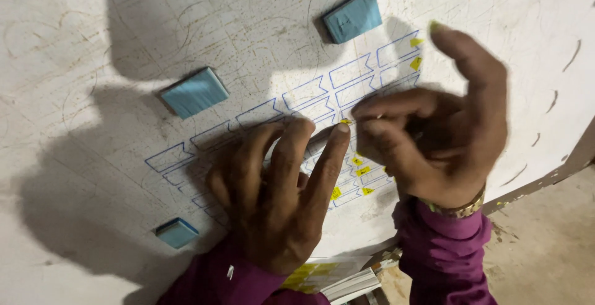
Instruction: The recorder peels yellow price labels from a sheet and carefully applies them within a grid drawn on a white surface.
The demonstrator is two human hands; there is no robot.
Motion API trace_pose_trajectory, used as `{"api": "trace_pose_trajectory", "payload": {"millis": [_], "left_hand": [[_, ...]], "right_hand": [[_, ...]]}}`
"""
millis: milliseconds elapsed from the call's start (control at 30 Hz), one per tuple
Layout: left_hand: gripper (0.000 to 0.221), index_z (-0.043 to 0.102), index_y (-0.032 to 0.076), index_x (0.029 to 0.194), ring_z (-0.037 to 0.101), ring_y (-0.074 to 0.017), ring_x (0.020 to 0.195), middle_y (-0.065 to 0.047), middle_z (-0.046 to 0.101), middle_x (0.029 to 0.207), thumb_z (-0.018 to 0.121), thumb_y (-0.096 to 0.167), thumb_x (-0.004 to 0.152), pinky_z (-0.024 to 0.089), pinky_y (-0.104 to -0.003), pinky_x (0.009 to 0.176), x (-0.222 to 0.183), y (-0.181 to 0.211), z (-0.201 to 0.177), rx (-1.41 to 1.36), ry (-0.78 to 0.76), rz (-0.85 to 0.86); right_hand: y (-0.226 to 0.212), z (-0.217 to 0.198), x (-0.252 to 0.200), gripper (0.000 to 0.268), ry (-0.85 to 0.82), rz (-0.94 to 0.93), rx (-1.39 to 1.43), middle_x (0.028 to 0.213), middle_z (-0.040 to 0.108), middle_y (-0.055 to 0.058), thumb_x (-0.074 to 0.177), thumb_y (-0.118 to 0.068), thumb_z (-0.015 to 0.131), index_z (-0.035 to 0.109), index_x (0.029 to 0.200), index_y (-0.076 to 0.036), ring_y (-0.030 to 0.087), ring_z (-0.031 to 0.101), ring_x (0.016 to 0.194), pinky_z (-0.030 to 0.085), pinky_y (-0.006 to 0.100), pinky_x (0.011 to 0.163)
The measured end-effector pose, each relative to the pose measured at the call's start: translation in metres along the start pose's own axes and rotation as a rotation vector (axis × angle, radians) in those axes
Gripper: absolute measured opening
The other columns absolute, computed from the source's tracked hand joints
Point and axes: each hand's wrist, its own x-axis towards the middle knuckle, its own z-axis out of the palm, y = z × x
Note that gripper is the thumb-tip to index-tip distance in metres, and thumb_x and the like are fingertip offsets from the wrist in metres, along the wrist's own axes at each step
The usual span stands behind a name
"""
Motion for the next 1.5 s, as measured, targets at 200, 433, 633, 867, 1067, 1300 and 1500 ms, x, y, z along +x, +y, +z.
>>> {"api": "trace_pose_trajectory", "payload": {"millis": [200, 433, 633, 867, 1067, 1300, 1500], "left_hand": [[0.035, 0.074, 0.015, 0.123, 0.058, -0.0231, 0.111, -0.003, 0.067, 0.117, 0.069, 0.001, 0.092, 0.036, -0.047, 0.092, 0.011, -0.006, -0.007, -0.026, 0.017, 0.01], [0.04, 0.072, 0.018, 0.136, 0.055, -0.0247, 0.122, -0.004, 0.064, 0.128, 0.069, 0.004, 0.099, 0.035, -0.049, 0.102, -0.001, 0.0, 0.004, -0.069, -0.023, -0.013], [0.038, 0.071, 0.025, 0.133, 0.049, -0.0252, 0.12, -0.005, 0.061, 0.126, 0.07, 0.016, 0.096, 0.032, -0.05, 0.096, 0.009, 0.008, 0.005, 0.02, -0.061, -0.036], [0.037, 0.074, 0.019, 0.126, 0.058, -0.0227, 0.11, -0.001, 0.067, 0.117, 0.072, 0.004, 0.092, 0.035, -0.045, 0.093, 0.014, 0.003, 0.007, 0.052, 0.029, -0.038], [0.037, 0.074, 0.018, 0.123, 0.059, -0.023, 0.108, -0.002, 0.067, 0.118, 0.071, 0.004, 0.089, 0.036, -0.045, 0.092, 0.015, -0.001, 0.005, 0.0, 0.034, -0.06], [0.027, 0.074, 0.019, 0.128, 0.056, -0.0253, 0.121, -0.006, 0.062, 0.129, 0.074, 0.014, 0.101, 0.038, -0.044, 0.098, 0.011, -0.003, 0.009, 0.014, 0.016, 0.046], [0.029, 0.074, 0.021, 0.13, 0.055, -0.0252, 0.124, -0.005, 0.062, 0.131, 0.074, 0.017, 0.101, 0.038, -0.046, 0.1, 0.008, 0.0, 0.012, 0.024, 0.009, 0.02]], "right_hand": [[-0.001, -0.017, -0.016, 0.027, 0.338, 0.251, -0.083, 0.09, 0.07, 0.015, 0.107, -0.001, 0.073, 0.058, 0.128, 0.01, 0.012, 0.059, 0.054, 0.046, 0.024, 0.056], [-0.001, -0.017, -0.009, 0.016, 0.248, 0.186, -0.136, 0.081, 0.067, 0.01, 0.108, -0.007, 0.075, 0.066, 0.11, 0.006, 0.009, 0.059, 0.057, 0.046, 0.019, 0.051], [0.002, -0.021, 0.001, 0.01, 0.03, 0.054, -0.209, 0.079, 0.07, 0.011, 0.1, -0.006, 0.07, 0.07, 0.096, 0.003, 0.008, 0.062, 0.059, 0.043, 0.019, 0.046], [-0.013, -0.011, 0.01, 0.01, -0.119, 0.074, -0.429, 0.082, 0.073, 0.012, 0.097, -0.01, 0.071, 0.074, 0.101, -0.001, 0.009, 0.061, 0.055, 0.042, 0.024, 0.048], [-0.016, -0.006, 0.014, 0.009, -0.06, 0.088, -0.587, 0.074, 0.072, 0.012, 0.093, -0.007, 0.073, 0.077, 0.097, 0.0, 0.009, 0.054, 0.049, 0.035, 0.026, 0.045], [-0.008, -0.01, 0.01, 0.008, -0.057, 0.054, -0.468, 0.077, 0.072, 0.012, 0.098, -0.007, 0.071, 0.075, 0.096, -0.001, 0.009, 0.062, 0.056, 0.039, 0.021, 0.043], [-0.006, -0.016, -0.003, 0.011, -0.115, 0.05, -0.446, 0.086, 0.074, 0.012, 0.112, -0.009, 0.068, 0.074, 0.105, -0.003, 0.01, 0.07, 0.066, 0.051, 0.021, 0.055]]}}
